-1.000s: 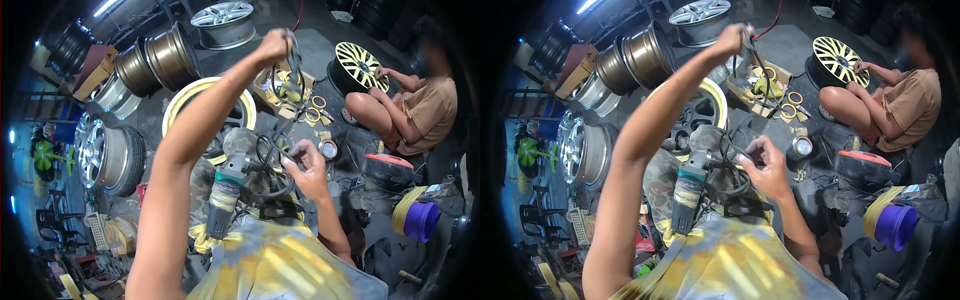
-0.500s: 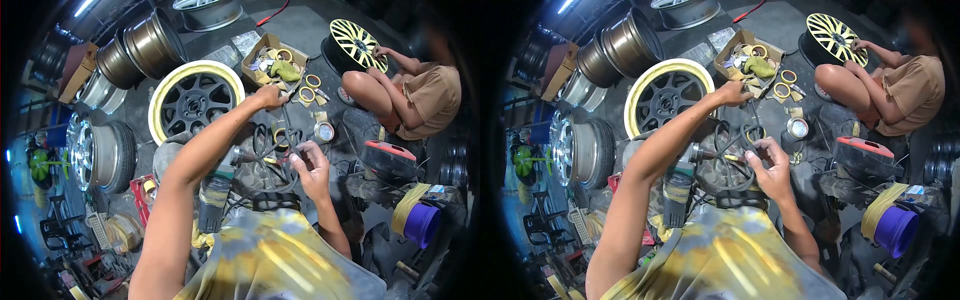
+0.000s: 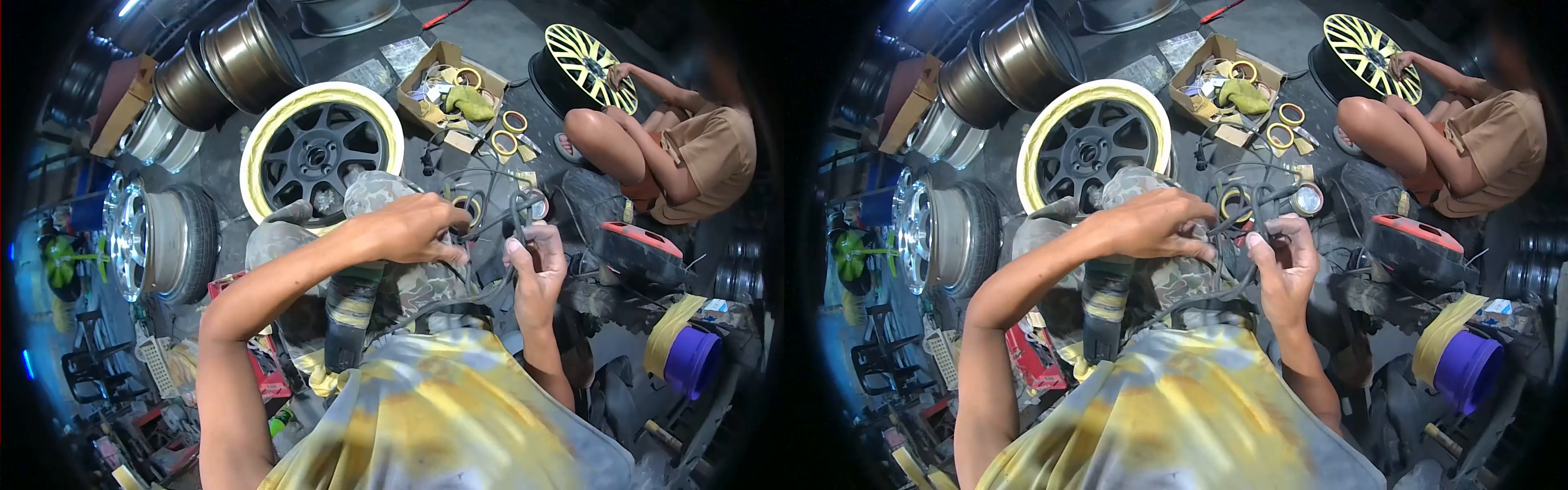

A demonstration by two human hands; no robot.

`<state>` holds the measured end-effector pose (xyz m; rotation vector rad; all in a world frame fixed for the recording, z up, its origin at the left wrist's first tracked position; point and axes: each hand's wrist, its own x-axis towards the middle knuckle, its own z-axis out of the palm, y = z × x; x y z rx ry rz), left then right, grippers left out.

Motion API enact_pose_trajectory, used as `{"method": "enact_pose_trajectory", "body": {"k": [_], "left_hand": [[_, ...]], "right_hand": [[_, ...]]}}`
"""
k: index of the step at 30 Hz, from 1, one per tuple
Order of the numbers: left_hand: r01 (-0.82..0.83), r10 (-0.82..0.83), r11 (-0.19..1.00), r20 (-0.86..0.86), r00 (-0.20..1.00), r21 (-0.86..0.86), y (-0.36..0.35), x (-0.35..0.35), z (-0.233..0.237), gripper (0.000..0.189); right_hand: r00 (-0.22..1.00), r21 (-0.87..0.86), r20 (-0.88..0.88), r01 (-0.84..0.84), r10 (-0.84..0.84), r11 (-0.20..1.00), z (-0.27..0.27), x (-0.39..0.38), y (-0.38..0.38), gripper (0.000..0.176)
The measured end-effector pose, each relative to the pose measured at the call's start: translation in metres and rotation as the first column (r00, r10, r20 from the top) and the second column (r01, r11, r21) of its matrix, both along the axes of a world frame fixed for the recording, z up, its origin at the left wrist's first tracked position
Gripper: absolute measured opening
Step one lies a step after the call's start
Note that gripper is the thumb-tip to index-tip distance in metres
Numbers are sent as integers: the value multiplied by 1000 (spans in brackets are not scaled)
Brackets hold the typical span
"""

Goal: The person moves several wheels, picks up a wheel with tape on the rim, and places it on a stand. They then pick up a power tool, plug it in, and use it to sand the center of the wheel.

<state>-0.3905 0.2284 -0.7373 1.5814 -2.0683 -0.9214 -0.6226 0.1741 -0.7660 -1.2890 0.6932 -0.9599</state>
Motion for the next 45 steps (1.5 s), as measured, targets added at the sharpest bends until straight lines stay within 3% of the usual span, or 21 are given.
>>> {"method": "enact_pose_trajectory", "body": {"k": [2, 3, 4, 6, 8, 10, 14, 16, 21, 25, 26, 28, 30, 32, 34, 36, 38, 40, 41, 43, 45], "left_hand": [[3, 5, 992, -62, 998, 127, -8, -9, 5, 34], [-50, 57, 996, -99, 993, 68, -9, -12, 9, 22], [-45, 52, 997, -102, 993, 65, -11, -12, 8, 22], [-267, 206, 937, -265, 942, -224, -21, -8, 9, 19], [-378, 286, 893, -342, 895, -243, -26, 0, 18, 16], [-353, 291, 788, -201, 936, -505, -30, 7, 34, 18], [-267, 329, 729, -20, 944, -630, -36, 22, 72, 26], [-267, 370, 742, 43, 928, -615, -39, 25, 78, 26], [-264, 358, 745, 33, 933, -613, -44, 17, 81, 24], [-273, 357, 672, -23, 934, -689, -51, 11, 88, 25], [-277, 339, 628, -64, 938, -728, -52, 11, 93, 26], [-308, 280, 638, -160, 947, -706, -49, 14, 108, 26], [-456, 151, 710, -517, 843, -536, -52, 23, 109, 26], [-475, 102, 824, -743, 662, -311, -45, 29, 118, 20], [-459, 79, 866, -852, 517, -199, -40, 34, 120, 23], [-415, 13, 884, -875, 485, -217, -36, 34, 122, 24], [-377, -50, 895, -894, 446, -238, -32, 38, 124, 25], [-340, -84, 880, -815, 574, -331, -24, 50, 126, 24], [-388, -4, 871, -794, 608, -301, -18, 57, 128, 24], [-425, 55, 864, -789, 612, -269, -7, 71, 126, 22], [-498, 158, 832, -756, 635, -245, -1, 82, 119, 18]], "right_hand": [[1000, -9, -12, -4, 4, 1000, 0, 1, 1, 18], [1000, -14, -18, -4, 3, 1000, 0, 1, 2, 19], [1000, -18, -21, 1, -2, 1000, 5, 2, 3, 19], [997, 36, 74, -37, 35, 999, 19, 5, 5, 22], [990, 39, 142, -31, 25, 999, 20, 6, 3, 23], [976, 41, 215, -20, 11, 999, 15, 7, -3, 24], [989, -7, 83, -119, 119, 993, 6, 2, -12, 23], [951, 51, -52, -304, 306, 951, 10, 0, -12, 25], [969, 16, -174, -174, 174, 985, 7, 17, 5, 41], [979, 93, -190, -52, 69, 994, -1, 25, -5, 38], [998, 107, -31, -43, 47, 993, -2, 27, -10, 31], [999, 78, 25, -48, 46, 996, -15, 23, -33, 26], [998, 105, 25, -65, 63, 992, -16, 22, -46, 29], [986, -158, -112, -138, 121, 978, -15, 29, -50, 38], [966, -233, -178, -225, 186, 946, -4, 40, -46, 48], [933, -447, -244, -350, 264, 823, -2, 59, -37, 51], [900, -389, -248, -430, 358, 814, -9, 73, -28, 43], [832, -207, -237, -548, 502, 810, -19, 76, -29, 29], [829, -210, -231, -554, 509, 806, -19, 72, -31, 29], [918, -61, 30, -394, 396, 917, -2, 57, -34, 19], [949, 30, 32, -314, 313, 949, 6, 35, -51, 18]]}}
